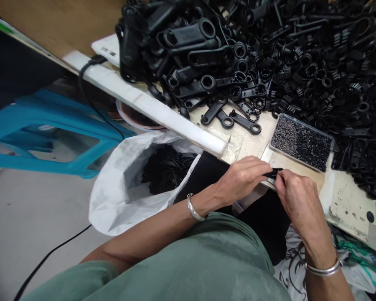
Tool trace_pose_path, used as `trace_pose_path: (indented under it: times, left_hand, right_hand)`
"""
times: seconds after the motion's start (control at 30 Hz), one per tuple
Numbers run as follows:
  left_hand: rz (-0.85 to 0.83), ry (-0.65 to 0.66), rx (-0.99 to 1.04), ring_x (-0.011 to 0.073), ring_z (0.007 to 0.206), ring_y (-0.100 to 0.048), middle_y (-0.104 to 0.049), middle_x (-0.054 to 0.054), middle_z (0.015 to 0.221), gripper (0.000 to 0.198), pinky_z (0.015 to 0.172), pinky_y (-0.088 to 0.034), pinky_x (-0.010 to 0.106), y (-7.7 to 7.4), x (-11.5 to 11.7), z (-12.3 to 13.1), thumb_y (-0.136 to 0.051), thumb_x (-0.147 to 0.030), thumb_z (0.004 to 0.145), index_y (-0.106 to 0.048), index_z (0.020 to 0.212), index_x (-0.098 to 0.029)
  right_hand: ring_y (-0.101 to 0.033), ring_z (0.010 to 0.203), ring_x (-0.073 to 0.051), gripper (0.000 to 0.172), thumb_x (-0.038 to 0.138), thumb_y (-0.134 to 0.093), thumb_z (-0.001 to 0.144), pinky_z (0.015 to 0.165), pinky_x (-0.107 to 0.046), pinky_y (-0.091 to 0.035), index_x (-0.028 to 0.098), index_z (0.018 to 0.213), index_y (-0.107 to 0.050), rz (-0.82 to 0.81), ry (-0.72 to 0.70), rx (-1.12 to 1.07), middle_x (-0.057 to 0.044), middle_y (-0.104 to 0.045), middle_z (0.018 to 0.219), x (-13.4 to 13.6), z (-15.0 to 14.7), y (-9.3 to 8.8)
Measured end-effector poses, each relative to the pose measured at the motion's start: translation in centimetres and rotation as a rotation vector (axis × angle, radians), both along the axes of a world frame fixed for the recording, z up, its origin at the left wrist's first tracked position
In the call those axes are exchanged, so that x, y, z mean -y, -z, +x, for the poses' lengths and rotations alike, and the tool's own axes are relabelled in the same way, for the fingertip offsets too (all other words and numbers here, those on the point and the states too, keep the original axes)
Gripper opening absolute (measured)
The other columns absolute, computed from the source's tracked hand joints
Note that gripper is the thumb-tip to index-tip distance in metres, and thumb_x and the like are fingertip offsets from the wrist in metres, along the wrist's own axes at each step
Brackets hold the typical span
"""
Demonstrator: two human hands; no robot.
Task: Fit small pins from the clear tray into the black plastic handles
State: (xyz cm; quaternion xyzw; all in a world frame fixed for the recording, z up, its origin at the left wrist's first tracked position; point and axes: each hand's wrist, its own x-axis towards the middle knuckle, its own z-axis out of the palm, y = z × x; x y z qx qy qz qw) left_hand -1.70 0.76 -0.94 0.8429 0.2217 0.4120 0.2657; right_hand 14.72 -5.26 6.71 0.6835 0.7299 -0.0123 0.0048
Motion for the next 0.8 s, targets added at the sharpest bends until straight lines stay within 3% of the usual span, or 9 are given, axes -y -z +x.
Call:
trace_pose_path:
  times: [0.1,0.2,0.33,0.43,0.53,0.6,0.7,0.8]
  left_hand:
    - [0.014,-0.024,0.053,0.0161,0.090,-0.065,-0.072,0.006,0.093,0.016,0.085,-0.054,0.027,0.3,0.2,0.2,-0.049,-0.010,0.099,-0.065,0.100,-0.011]
    - [0.007,-0.054,0.082,0.0152,0.090,-0.065,-0.072,0.006,0.091,0.022,0.086,-0.055,0.027,0.6,0.4,0.4,-0.043,-0.007,0.099,-0.065,0.100,-0.012]
    - [-0.006,-0.044,0.071,0.0146,0.089,-0.065,-0.072,0.006,0.089,0.027,0.086,-0.056,0.028,0.7,0.4,0.4,-0.038,-0.008,0.100,-0.064,0.101,-0.013]
    - [-0.022,-0.035,0.062,0.0156,0.092,-0.065,-0.072,0.007,0.094,0.018,0.087,-0.056,0.029,0.7,0.4,0.3,-0.046,-0.014,0.101,-0.063,0.107,-0.012]
    - [-0.048,-0.046,0.061,0.0162,0.096,-0.067,-0.073,0.006,0.098,0.014,0.089,-0.056,0.030,0.7,0.5,0.2,-0.053,-0.019,0.101,-0.063,0.108,-0.013]
    - [-0.071,-0.070,0.088,0.0158,0.095,-0.068,-0.074,0.005,0.097,0.011,0.089,-0.057,0.030,0.6,0.6,0.2,-0.055,-0.020,0.100,-0.063,0.106,-0.015]
    - [-0.094,-0.123,0.174,0.0152,0.093,-0.070,-0.075,0.005,0.096,0.008,0.085,-0.058,0.029,0.2,0.8,0.4,-0.059,-0.018,0.098,-0.064,0.103,-0.015]
    - [-0.066,-0.152,0.275,0.0142,0.089,-0.071,-0.076,0.005,0.093,0.006,0.083,-0.059,0.027,-0.2,1.1,0.7,-0.061,-0.016,0.096,-0.063,0.101,-0.014]
  right_hand:
    - [-0.054,0.046,-0.018,0.029,0.020,-0.042,0.093,0.051,-0.030,-0.028,0.019,0.067,-0.054,-0.012,-0.041,0.230,-0.006,-0.059,0.053,-0.1,-1.4,-0.2]
    - [-0.057,0.044,-0.020,0.027,0.005,-0.040,0.087,0.046,-0.030,-0.024,0.016,0.071,-0.058,0.035,0.023,0.496,-0.010,-0.062,0.056,0.0,-4.2,-0.1]
    - [-0.061,0.045,-0.021,0.031,0.000,-0.036,0.085,0.044,-0.029,-0.027,0.015,0.073,-0.060,0.054,0.092,0.532,-0.014,-0.064,0.059,0.0,-5.6,0.1]
    - [-0.062,0.047,-0.021,0.024,0.012,-0.045,0.089,0.045,-0.029,-0.034,0.015,0.074,-0.063,-0.014,0.145,0.187,-0.010,-0.064,0.057,0.0,-3.2,0.3]
    - [-0.067,0.054,-0.018,0.024,0.033,-0.055,0.091,0.053,-0.027,-0.049,0.017,0.079,-0.069,-0.097,0.310,-0.450,-0.005,-0.069,0.063,0.6,-0.1,0.5]
    - [-0.070,0.057,-0.017,0.029,0.044,-0.064,0.086,0.058,-0.029,-0.057,0.017,0.092,-0.072,-0.045,0.455,-0.792,-0.005,-0.073,0.072,1.3,0.9,0.8]
    - [-0.070,0.057,-0.017,0.049,0.048,-0.077,0.076,0.061,-0.033,-0.063,0.017,0.113,-0.070,0.122,0.612,-1.067,-0.003,-0.074,0.072,2.2,0.7,1.3]
    - [-0.074,0.069,-0.018,0.064,0.042,-0.083,0.074,0.067,-0.035,-0.065,0.020,0.130,-0.061,0.171,0.658,-1.287,-0.004,-0.076,0.083,2.6,-0.4,2.0]
